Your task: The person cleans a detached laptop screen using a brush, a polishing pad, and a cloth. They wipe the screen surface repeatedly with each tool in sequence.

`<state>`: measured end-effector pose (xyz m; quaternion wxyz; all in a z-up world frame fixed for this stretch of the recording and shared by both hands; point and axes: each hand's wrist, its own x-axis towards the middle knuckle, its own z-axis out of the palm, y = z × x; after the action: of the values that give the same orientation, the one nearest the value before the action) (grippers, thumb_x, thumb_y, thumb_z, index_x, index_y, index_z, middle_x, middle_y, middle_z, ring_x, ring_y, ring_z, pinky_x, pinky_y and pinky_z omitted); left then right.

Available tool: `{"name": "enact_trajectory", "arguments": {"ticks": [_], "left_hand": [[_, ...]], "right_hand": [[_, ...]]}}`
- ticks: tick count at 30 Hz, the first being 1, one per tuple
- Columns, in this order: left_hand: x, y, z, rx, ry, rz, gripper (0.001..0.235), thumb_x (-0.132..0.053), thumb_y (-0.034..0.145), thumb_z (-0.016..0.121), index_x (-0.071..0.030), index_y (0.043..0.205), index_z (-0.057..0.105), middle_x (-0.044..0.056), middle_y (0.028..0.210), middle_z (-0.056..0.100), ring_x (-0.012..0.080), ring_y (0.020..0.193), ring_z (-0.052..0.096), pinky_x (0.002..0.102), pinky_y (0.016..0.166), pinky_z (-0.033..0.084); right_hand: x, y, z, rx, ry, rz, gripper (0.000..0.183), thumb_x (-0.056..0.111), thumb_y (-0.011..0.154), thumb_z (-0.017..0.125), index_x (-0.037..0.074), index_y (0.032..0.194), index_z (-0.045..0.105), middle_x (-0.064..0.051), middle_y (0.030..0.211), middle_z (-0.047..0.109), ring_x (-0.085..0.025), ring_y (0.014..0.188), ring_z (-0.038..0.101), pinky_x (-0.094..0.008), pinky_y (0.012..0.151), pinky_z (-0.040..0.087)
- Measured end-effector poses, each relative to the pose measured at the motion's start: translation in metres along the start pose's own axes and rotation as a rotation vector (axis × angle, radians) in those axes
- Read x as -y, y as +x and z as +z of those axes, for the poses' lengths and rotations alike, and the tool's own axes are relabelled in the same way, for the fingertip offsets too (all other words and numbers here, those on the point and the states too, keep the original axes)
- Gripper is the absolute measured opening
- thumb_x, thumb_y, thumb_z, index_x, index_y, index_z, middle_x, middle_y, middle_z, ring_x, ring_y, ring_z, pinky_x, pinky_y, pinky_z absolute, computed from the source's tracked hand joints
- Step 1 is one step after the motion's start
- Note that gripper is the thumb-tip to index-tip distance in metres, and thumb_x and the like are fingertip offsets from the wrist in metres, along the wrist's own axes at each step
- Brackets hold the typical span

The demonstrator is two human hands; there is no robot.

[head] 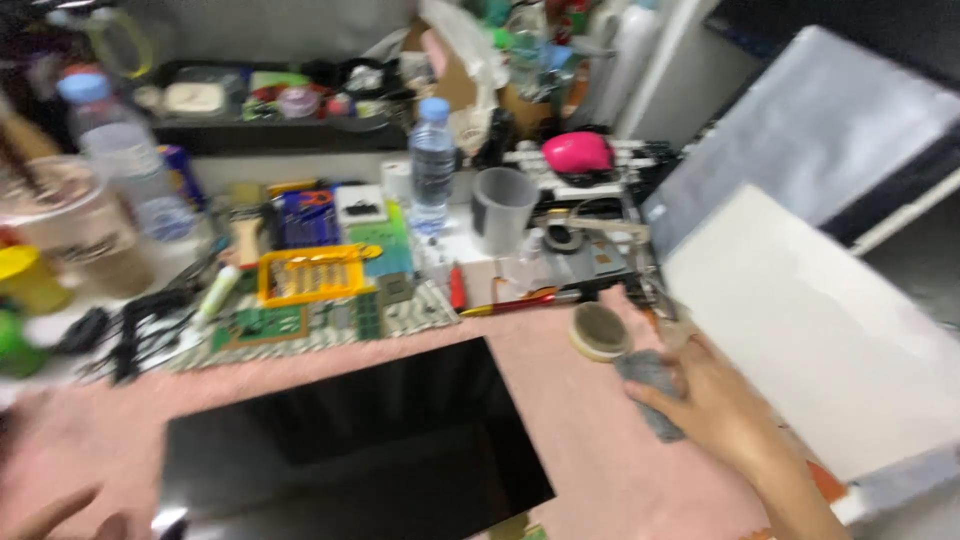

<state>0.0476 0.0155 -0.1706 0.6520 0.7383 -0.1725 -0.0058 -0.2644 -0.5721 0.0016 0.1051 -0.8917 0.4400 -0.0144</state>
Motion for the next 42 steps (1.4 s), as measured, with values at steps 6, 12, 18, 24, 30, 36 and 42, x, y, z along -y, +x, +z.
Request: {"name": "enact_trajectory", "arguments": {"ticks": [6,12,18,24,30,36,42], "left_hand": [[-0.191,-0.019,0.027,-0.359,0.442,-0.031,0.018,-0.017,0.106,0.08,-0.02,0.123,0.086,0.008,0.075,0.08,0.0138,0.063,0.069,0.029,0.063,0.054],[-0.181,-0.011,0.008,-0.263,0.398,0.189,0.02,-0.018,0.106,0.079,-0.02,0.126,0.082,-0.004,0.077,0.066,0.0088,0.068,0.062,0.027,0.072,0.054],[-0.175,-0.009,-0.003,-0.206,0.353,0.231,0.02,-0.012,0.106,0.075,-0.013,0.125,0.082,-0.003,0.081,0.064,0.0135,0.07,0.059,0.031,0.069,0.05],[-0.167,-0.006,-0.006,-0.199,0.335,0.23,0.014,-0.013,0.106,0.074,-0.012,0.118,0.08,0.0,0.082,0.066,0.0169,0.073,0.062,0.034,0.071,0.05],[-0.168,-0.005,-0.008,-0.167,0.351,0.226,0.01,-0.015,0.109,0.073,-0.01,0.116,0.077,0.003,0.086,0.067,0.0223,0.081,0.066,0.038,0.078,0.052],[-0.168,-0.004,-0.007,-0.136,0.426,0.176,0.014,-0.022,0.11,0.071,-0.013,0.117,0.079,0.002,0.096,0.074,0.0257,0.096,0.075,0.043,0.092,0.052],[-0.167,-0.003,-0.006,-0.136,0.453,0.192,0.014,-0.022,0.111,0.071,-0.013,0.117,0.079,0.002,0.095,0.075,0.0265,0.093,0.075,0.043,0.09,0.052]], "right_hand": [[-0.006,-0.009,0.015,-0.1,0.018,-0.129,0.04,0.052,0.088,0.09,0.014,0.099,0.093,-0.008,0.102,0.085,-0.026,0.093,0.081,-0.038,0.096,0.061],[0.138,-0.068,0.003,0.104,0.398,-0.299,0.032,0.012,0.08,0.105,0.011,0.111,0.098,-0.001,0.096,0.097,-0.011,0.094,0.073,-0.028,0.091,0.053],[0.304,-0.087,0.025,0.166,0.441,-0.927,0.023,0.033,0.095,0.087,0.019,0.111,0.094,0.01,0.113,0.097,-0.005,0.103,0.087,-0.026,0.1,0.059],[0.415,-0.054,0.085,0.145,0.406,-1.215,0.028,0.041,0.106,0.079,0.014,0.112,0.083,0.0,0.096,0.089,-0.018,0.077,0.081,-0.034,0.074,0.053],[0.445,-0.021,0.126,-0.118,0.068,-1.411,0.036,0.042,0.113,0.077,0.007,0.117,0.067,-0.015,0.082,0.072,-0.038,0.074,0.062,-0.054,0.064,0.05],[0.442,-0.046,0.115,-0.04,0.102,-1.543,0.028,0.03,0.111,0.078,0.012,0.108,0.057,-0.01,0.09,0.071,-0.036,0.07,0.064,-0.049,0.067,0.051],[0.445,-0.038,0.125,0.039,0.059,-1.433,0.025,0.032,0.108,0.072,0.014,0.105,0.056,-0.019,0.077,0.066,-0.046,0.074,0.064,-0.06,0.067,0.048]]}}
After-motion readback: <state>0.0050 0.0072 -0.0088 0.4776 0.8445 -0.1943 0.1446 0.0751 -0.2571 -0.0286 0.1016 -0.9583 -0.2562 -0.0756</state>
